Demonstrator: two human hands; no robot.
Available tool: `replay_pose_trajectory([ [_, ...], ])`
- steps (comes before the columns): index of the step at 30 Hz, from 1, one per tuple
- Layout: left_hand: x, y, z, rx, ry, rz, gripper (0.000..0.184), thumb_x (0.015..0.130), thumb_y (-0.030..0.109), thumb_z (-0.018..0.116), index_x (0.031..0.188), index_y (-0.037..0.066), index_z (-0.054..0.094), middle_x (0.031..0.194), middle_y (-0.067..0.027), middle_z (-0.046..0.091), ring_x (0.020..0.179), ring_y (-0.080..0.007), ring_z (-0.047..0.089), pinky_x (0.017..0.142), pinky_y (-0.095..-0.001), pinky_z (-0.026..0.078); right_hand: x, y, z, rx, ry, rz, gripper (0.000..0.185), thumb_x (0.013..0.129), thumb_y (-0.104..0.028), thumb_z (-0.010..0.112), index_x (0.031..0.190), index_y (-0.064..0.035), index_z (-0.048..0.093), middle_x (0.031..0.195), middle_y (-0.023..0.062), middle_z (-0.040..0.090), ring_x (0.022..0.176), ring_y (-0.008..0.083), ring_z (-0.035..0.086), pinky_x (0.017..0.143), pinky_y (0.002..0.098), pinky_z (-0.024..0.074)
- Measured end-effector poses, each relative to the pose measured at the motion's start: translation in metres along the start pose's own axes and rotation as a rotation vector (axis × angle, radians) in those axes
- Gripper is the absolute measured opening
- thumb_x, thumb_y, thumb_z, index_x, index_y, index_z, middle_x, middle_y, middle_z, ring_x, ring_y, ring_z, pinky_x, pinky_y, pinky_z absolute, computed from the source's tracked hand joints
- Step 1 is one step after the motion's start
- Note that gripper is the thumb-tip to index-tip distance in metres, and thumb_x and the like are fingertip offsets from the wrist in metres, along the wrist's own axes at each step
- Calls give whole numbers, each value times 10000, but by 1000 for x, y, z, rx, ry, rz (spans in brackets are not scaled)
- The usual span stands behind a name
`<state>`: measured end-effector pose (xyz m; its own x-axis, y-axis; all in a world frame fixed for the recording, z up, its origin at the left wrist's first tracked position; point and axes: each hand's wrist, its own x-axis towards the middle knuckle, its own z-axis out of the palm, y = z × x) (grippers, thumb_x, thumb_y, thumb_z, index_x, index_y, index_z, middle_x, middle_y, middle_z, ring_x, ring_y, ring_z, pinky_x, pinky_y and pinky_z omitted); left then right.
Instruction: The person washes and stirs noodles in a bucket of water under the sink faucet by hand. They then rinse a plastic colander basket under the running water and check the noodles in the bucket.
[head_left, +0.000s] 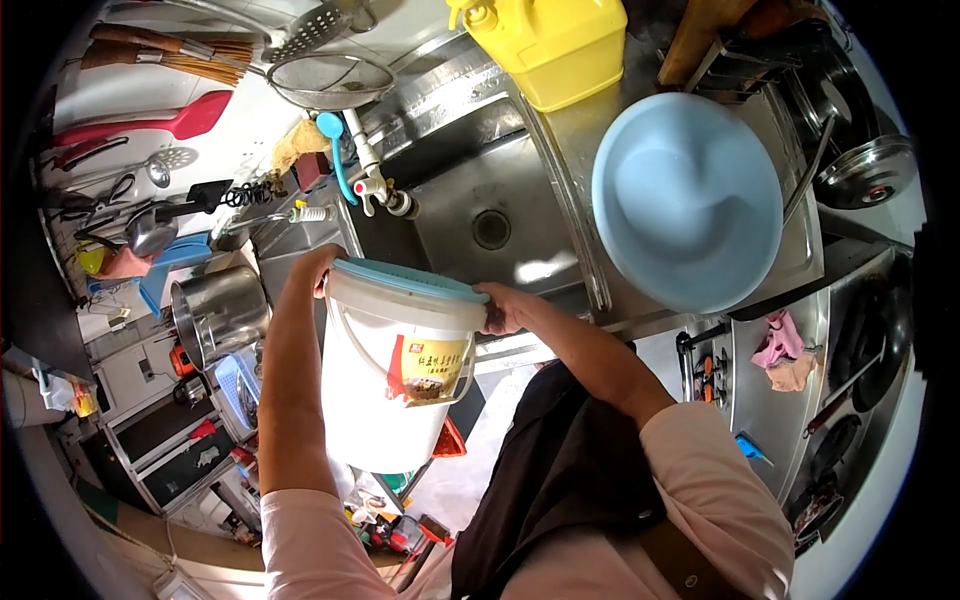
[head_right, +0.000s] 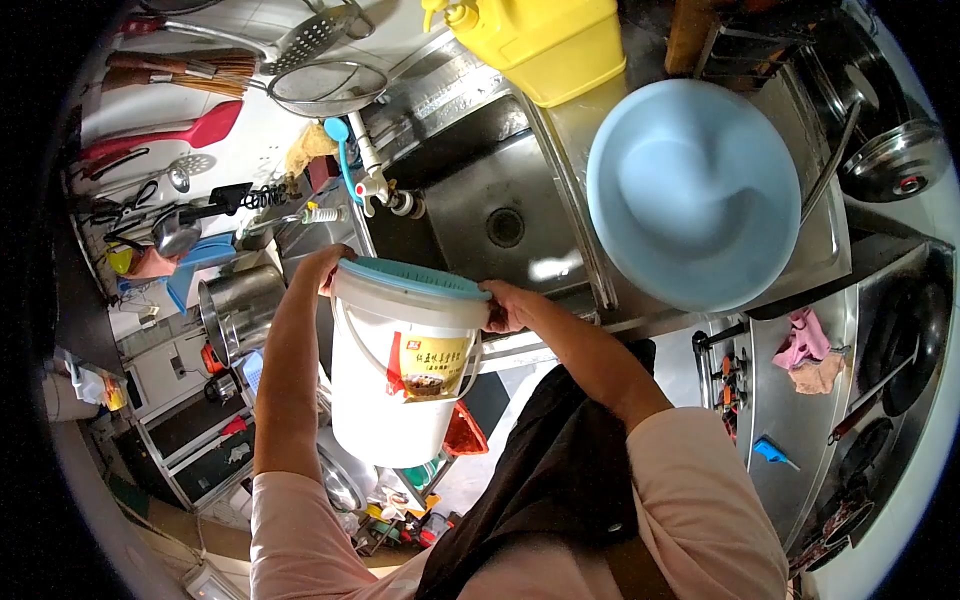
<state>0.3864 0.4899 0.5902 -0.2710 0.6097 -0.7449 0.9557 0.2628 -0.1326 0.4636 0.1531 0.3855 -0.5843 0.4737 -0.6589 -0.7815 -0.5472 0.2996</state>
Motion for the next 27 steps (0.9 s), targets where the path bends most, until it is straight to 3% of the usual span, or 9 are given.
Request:
replay_pose_trajectory([
  [10, 17, 4, 1, 58, 20, -59, 330, 799, 322, 705, 971, 48, 646, 881, -86, 692, 659, -220, 676, 623, -426, 617, -4, -2, 3, -26, 24, 13, 509, 968, -547, 516, 836, -62, 594, 724, 56, 564, 618, 214, 593, 477, 293, 447],
  [13, 14, 3, 0, 29, 10, -45, 322, 796, 314, 708, 968, 49, 647, 889, -90, 693, 676, -220, 683, 634, -426, 617, -5, 0, 5, 79, 13, 14, 445, 938, -472, 609, 742, -87, 499, 634, 7, 444, 518, 149, 486, 404, 253, 409],
  [16, 14, 4, -3, 22, 32, -33, 327, 793, 298, 709, 988, 41, 652, 900, -96, 696, 718, -234, 696, 671, -421, 618, -13, 2, 9, 99, 4, -29, 430, 936, -438, 621, 709, -106, 466, 614, -7, 400, 495, 127, 439, 405, 240, 394],
  [27, -1, 10, -1, 15, -50, -58, 320, 838, 329, 677, 958, 34, 649, 863, -97, 684, 695, -239, 682, 668, -412, 613, -15, 3, 12, 160, 4, -41, 417, 948, -388, 609, 692, -107, 439, 604, 1, 381, 482, 154, 461, 410, 266, 445],
])
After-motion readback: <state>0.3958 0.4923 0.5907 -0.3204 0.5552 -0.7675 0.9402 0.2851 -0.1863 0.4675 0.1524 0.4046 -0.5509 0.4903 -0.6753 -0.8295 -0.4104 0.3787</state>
